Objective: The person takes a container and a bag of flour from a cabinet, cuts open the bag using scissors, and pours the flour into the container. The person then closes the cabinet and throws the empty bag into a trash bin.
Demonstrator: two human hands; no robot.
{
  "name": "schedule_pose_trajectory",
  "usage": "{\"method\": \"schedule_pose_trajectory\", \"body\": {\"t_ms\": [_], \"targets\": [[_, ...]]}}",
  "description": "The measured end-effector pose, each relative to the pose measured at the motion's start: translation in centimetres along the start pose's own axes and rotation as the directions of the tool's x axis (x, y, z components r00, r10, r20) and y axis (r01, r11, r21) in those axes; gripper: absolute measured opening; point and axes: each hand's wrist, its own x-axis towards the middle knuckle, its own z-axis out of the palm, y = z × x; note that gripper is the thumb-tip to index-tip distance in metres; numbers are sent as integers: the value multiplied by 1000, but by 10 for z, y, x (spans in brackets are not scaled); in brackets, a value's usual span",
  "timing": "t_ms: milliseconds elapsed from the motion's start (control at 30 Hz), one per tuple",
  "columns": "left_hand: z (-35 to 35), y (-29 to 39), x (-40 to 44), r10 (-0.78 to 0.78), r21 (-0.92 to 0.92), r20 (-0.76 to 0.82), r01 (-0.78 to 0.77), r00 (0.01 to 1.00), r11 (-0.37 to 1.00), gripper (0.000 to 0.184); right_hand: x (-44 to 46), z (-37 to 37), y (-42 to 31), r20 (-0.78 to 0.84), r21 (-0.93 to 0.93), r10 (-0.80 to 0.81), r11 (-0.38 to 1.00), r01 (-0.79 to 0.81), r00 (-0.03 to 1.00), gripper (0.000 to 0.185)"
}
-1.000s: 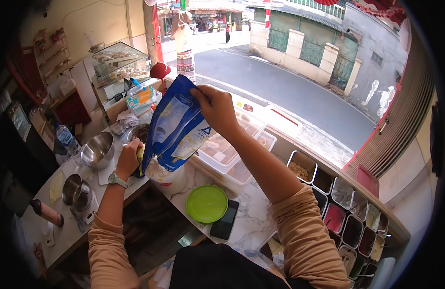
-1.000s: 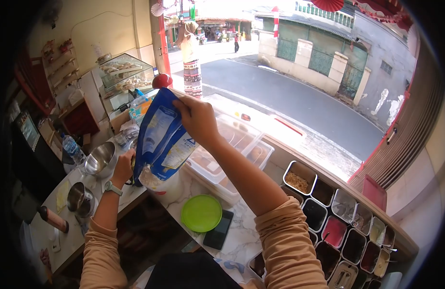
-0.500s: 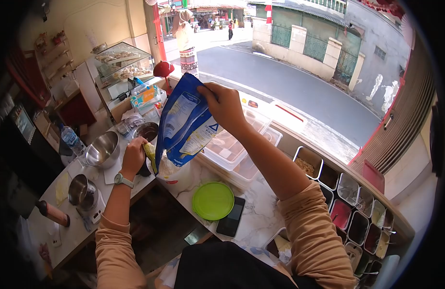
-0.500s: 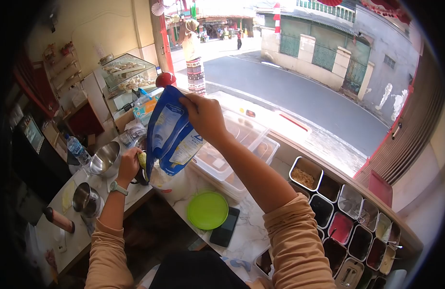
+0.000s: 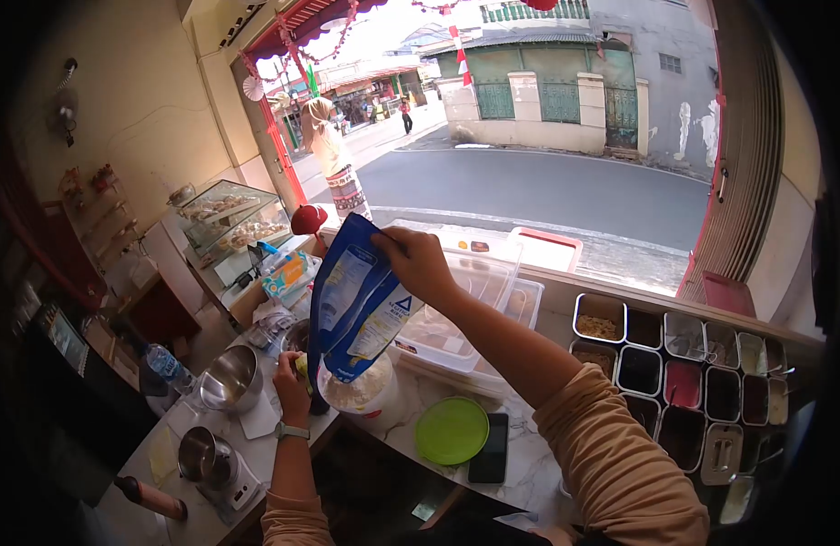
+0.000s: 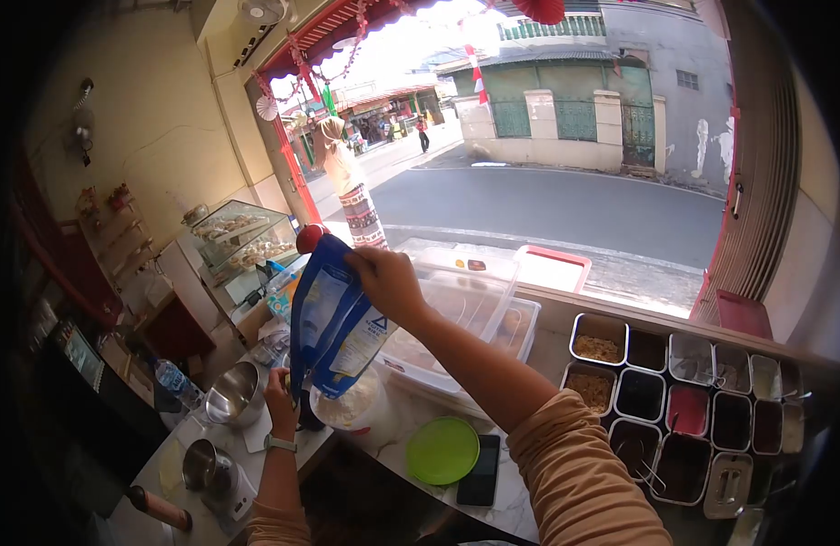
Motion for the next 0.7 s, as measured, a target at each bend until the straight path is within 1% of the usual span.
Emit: {"method": "schedule_pose_trajectory", "body": {"t_ms": [33, 67, 133, 167, 267, 300, 367, 400, 433, 467, 500, 533, 600, 633, 667, 700], "targets": [[0, 0, -3, -39, -74, -5, 38, 999, 997, 19, -2, 3, -6, 3, 32, 61, 998, -61, 998, 24], [6, 2, 3, -14, -79, -60, 9, 998, 997, 19, 4, 2, -10, -15, -2, 40, 999, -40, 999, 24], [0, -3, -12, 18, -52, -117, -24, 993, 998, 20, -11, 13, -13, -48, -48, 57, 997, -59, 997, 24], [0, -3, -14, 31, -96, -136, -44, 990, 994, 18, -16, 14, -14, -79, -69, 43, 996, -48, 996, 24], [2, 1, -14, -132, -222, -161, 94, 978, 970, 12, -31, 13, -23, -179, -147, 40, 987, -67, 983, 25], [2, -2, -18, -118, -204, -177, 81, 977, 976, 10, -37, 12, -26, -218, -142, 72, 984, -104, 973, 26], [3, -1, -15, -79, -176, -238, 37, 968, 984, 7, -48, 8, -33, -244, -186, 99, 972, -147, 965, 26], [4, 1, -21, -99, -223, -211, 50, 973, 973, 8, -50, 7, -34, -253, -204, 108, 965, -162, 961, 27], [0, 3, -24, -108, -265, -189, 55, 976, 963, 9, -51, 9, -32, -257, -167, 97, 975, -143, 961, 27], [0, 5, -16, -109, -312, -187, 47, 976, 949, 10, -48, 9, -31, -249, -206, 78, 970, -131, 965, 26], [3, 1, -15, -93, -236, -171, 51, 981, 970, 17, -35, 7, -26, -237, -211, 47, 973, -98, 970, 26], [7, -8, -24, -124, -213, -137, 93, 983, 973, 19, -39, 7, -22, -220, -208, 52, 973, -99, 974, 26], [18, -22, -12, -156, -169, -99, 138, 983, 976, 23, -28, 2, -25, -206, -212, 94, 968, -138, 974, 26], [10, -9, -14, -108, -137, -100, 93, 989, 986, 27, -26, 0, -23, -198, -197, 89, 972, -129, 976, 27], [20, -27, -12, -88, -144, -113, 72, 990, 987, 32, -32, 6, -18, -209, -196, 102, 970, -144, 973, 27], [25, -25, -6, -99, -173, -115, 78, 988, 982, 32, -23, 4, -12, -222, -213, 73, 969, -121, 972, 27]]}}
